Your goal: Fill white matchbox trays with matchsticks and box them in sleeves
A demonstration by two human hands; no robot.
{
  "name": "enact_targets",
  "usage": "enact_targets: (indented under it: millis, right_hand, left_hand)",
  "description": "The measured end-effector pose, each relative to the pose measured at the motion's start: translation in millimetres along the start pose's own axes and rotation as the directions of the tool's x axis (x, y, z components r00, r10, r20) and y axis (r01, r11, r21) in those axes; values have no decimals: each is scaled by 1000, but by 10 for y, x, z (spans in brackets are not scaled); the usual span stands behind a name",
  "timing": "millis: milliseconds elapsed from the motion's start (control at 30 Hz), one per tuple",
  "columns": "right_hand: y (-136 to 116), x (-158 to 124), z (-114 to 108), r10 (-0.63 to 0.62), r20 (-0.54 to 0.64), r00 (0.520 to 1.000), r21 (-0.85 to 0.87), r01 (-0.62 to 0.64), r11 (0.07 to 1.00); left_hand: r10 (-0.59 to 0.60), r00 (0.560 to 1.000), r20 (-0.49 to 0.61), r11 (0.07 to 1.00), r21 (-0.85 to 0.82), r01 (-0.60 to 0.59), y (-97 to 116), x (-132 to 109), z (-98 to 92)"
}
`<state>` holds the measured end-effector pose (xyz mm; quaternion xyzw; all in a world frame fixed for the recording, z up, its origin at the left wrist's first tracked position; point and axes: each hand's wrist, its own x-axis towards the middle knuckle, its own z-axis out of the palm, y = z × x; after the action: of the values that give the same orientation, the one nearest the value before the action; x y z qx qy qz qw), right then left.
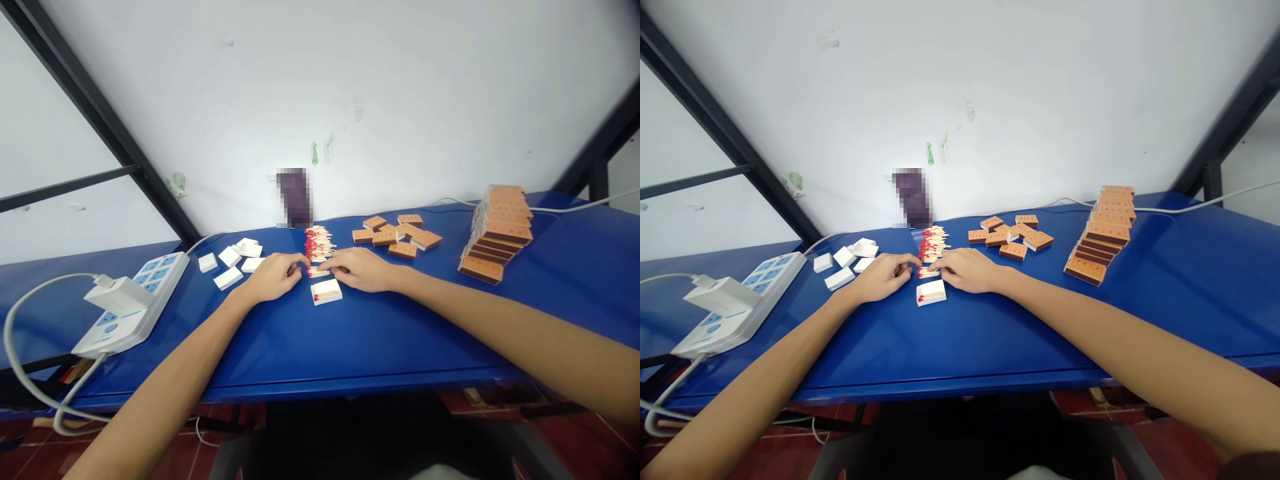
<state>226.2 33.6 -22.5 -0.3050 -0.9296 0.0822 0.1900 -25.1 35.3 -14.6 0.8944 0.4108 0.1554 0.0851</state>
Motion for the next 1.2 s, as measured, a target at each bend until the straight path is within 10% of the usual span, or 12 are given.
enact_targets:
  millis: [1200]
  right_hand:
    - [-24,-13,-37,-23,-1,1000,39,23,999]
  left_hand:
    - [1,1000,10,1000,18,-1,37,0,-23]
